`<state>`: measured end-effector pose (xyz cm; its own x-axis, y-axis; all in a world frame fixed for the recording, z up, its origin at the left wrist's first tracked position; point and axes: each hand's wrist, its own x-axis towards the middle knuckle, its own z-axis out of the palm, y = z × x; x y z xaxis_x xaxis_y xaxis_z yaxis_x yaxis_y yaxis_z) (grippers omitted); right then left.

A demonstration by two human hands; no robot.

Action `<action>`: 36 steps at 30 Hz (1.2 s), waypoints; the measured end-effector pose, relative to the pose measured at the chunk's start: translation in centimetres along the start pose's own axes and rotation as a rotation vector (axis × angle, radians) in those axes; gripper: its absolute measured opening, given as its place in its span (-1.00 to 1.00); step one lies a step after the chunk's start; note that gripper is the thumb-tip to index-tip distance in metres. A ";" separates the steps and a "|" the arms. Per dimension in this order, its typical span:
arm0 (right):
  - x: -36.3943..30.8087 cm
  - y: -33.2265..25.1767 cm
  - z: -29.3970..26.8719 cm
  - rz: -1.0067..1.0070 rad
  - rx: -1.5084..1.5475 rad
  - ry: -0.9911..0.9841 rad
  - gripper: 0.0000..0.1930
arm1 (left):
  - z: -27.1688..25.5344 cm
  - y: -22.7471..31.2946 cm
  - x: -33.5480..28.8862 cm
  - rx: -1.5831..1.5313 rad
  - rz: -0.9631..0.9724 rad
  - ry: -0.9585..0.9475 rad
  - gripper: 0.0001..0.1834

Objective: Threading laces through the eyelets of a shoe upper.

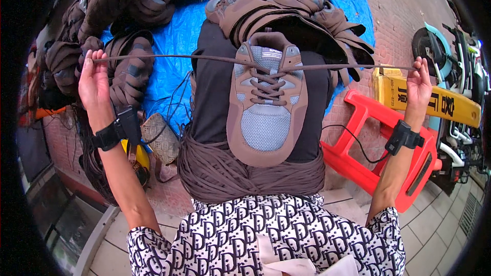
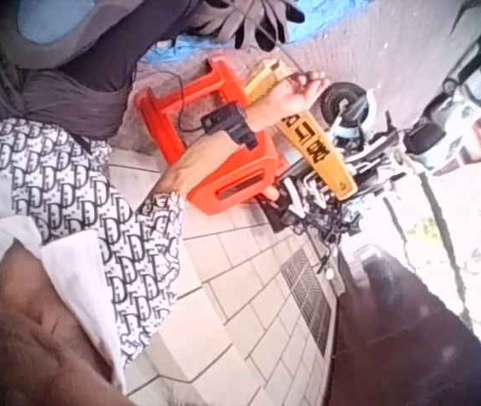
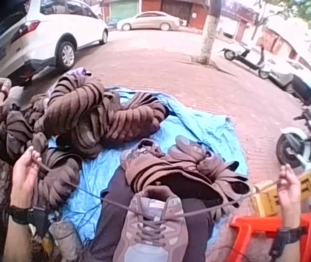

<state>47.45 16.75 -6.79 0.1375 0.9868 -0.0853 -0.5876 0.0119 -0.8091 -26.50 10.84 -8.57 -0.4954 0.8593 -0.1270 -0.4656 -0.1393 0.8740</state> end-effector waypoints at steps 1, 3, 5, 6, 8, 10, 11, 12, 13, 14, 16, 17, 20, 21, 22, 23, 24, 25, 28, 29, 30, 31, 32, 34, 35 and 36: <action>0.1 0.2 -0.1 0.000 0.001 -0.006 -0.75 | -0.6 -0.5 0.2 -0.068 -0.038 0.048 -0.75; 0.0 0.2 -0.4 0.023 0.001 -0.018 -0.75 | -0.9 -1.1 0.7 -0.242 -0.101 0.136 -0.80; 0.1 0.4 -1.8 -0.018 -0.034 0.048 -0.73 | -0.5 -1.5 0.8 -0.238 -0.103 0.161 -0.80; 0.0 0.9 -2.1 -0.012 -0.053 0.019 -0.72 | -0.6 -1.4 0.9 -0.225 -0.099 0.189 -0.81; 0.2 1.2 -2.7 -0.030 -0.147 0.087 -0.66 | -2.0 -1.0 1.6 -0.278 -0.101 0.132 -0.82; 0.4 0.9 -3.1 -0.032 -0.190 0.096 -0.64 | -3.0 -0.7 1.7 -0.328 -0.103 0.078 -0.84; 0.4 0.8 -3.3 -0.036 -0.234 0.108 -0.62 | -3.5 -0.6 1.8 -0.312 -0.089 0.121 -0.84; 0.4 0.1 -3.1 -0.067 -0.316 0.198 -0.58 | -3.7 -0.7 1.7 -0.296 -0.078 0.164 -0.84; 0.1 -0.6 -2.1 -0.110 -0.335 0.211 -0.59 | -4.0 -0.7 1.5 -0.296 -0.077 0.167 -0.84; 0.7 -1.0 -2.6 -0.131 -0.328 0.200 -0.59 | -4.4 -0.6 1.2 -0.295 -0.084 0.127 -0.84; 1.4 -1.6 -2.1 -0.138 -0.304 0.179 -0.63 | -4.5 -1.0 0.9 -0.302 -0.094 0.081 -0.84; 1.5 -0.9 -2.1 -0.096 -0.304 0.192 -0.66 | -4.5 -1.3 0.8 -0.318 -0.152 0.049 -0.84; 1.2 3.4 1.3 0.048 -0.471 0.162 -0.70 | -1.5 -2.8 -0.5 -0.040 -0.188 -0.028 -0.78; 0.3 4.9 4.3 0.114 -0.568 0.113 -0.72 | 1.6 -3.6 -1.7 0.099 -0.193 -0.058 -0.77; -0.5 5.8 7.7 0.141 -0.668 0.035 -0.76 | 6.0 -4.4 -3.7 0.299 -0.147 -0.080 -0.78; -1.3 6.7 11.3 0.172 -0.762 -0.050 -0.80 | 10.0 -5.1 -6.0 0.503 -0.095 -0.096 -0.80; -2.3 7.6 14.9 0.139 -0.883 -0.238 -0.84 | 12.7 -5.8 -7.8 0.572 -0.048 -0.205 -0.83; -3.4 8.5 18.2 0.106 -1.001 -0.428 -0.88 | 14.7 -6.5 -9.4 0.639 -0.003 -0.314 -0.86; -5.8 11.7 24.9 0.153 -1.031 -0.745 -0.88 | 18.2 -8.6 -12.6 0.926 0.258 -0.586 -0.90; -6.2 12.9 25.6 0.121 -1.052 -0.807 -0.88 | 18.7 -9.1 -13.2 0.963 0.305 -0.650 -0.90; -6.2 13.7 26.1 0.135 -1.115 -0.834 -0.88 | 18.8 -9.6 -13.7 0.958 0.320 -0.680 -0.90; -6.1 14.2 26.4 0.150 -1.178 -0.862 -0.88 | 18.5 -10.2 -13.9 1.006 0.334 -0.701 -0.92; -6.3 14.1 27.0 0.249 -1.187 -0.863 -0.89 | 18.4 -10.5 -14.1 0.989 0.327 -0.693 -0.91; -6.5 14.3 26.7 0.297 -1.131 -0.822 -0.88 | 18.5 -10.6 -14.4 0.973 0.315 -0.675 -0.91; -6.5 14.4 26.6 0.342 -1.072 -0.772 -0.88 | 18.6 -10.6 -14.3 0.976 0.318 -0.660 -0.91; -6.4 14.5 26.4 0.372 -1.057 -0.759 -0.88 | 18.7 -10.6 -14.3 0.978 0.323 -0.649 -0.91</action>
<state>16.97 14.89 -2.66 -0.5666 0.7533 -0.3339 0.4435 -0.0627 -0.8941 -0.79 9.25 -7.26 0.1034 0.9791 0.1752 0.4994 -0.2035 0.8421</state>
